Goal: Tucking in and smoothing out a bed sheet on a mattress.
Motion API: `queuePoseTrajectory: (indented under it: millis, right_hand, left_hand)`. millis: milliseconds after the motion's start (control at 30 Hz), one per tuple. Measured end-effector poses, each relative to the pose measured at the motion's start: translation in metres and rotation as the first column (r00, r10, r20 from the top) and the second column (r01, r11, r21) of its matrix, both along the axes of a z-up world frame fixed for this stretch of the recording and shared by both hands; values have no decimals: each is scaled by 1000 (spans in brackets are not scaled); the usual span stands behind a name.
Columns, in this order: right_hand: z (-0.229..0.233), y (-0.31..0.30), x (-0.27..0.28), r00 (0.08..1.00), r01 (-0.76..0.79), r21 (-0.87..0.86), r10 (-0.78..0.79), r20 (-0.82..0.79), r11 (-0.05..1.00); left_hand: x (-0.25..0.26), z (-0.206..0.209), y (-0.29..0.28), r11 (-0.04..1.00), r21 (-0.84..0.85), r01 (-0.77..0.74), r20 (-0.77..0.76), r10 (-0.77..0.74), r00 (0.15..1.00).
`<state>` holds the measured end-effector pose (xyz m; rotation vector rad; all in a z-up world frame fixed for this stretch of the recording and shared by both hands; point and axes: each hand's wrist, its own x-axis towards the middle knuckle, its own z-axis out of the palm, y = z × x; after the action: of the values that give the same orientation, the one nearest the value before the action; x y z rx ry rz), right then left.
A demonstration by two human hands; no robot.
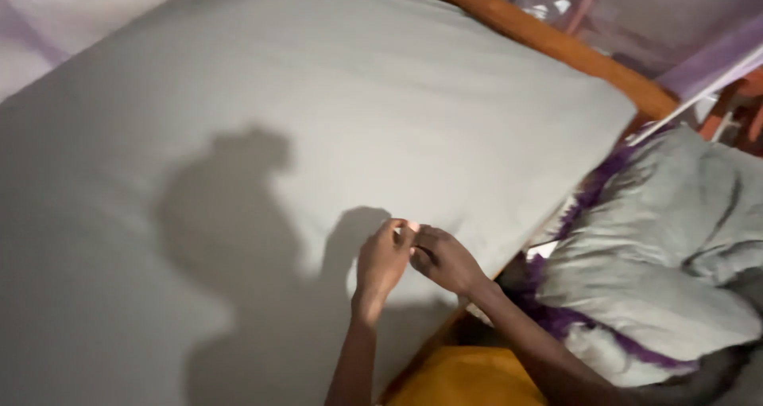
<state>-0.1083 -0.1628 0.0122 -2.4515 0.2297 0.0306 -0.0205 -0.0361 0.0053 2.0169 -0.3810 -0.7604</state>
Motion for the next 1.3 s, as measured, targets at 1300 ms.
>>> queuePoseTrajectory:
  millis: [1300]
  right_hand:
    - [-24, -329, -11, 180, 546, 827, -983, 40, 134]
  left_hand:
    - [-59, 9, -278, 964, 190, 186, 776, -263, 573]
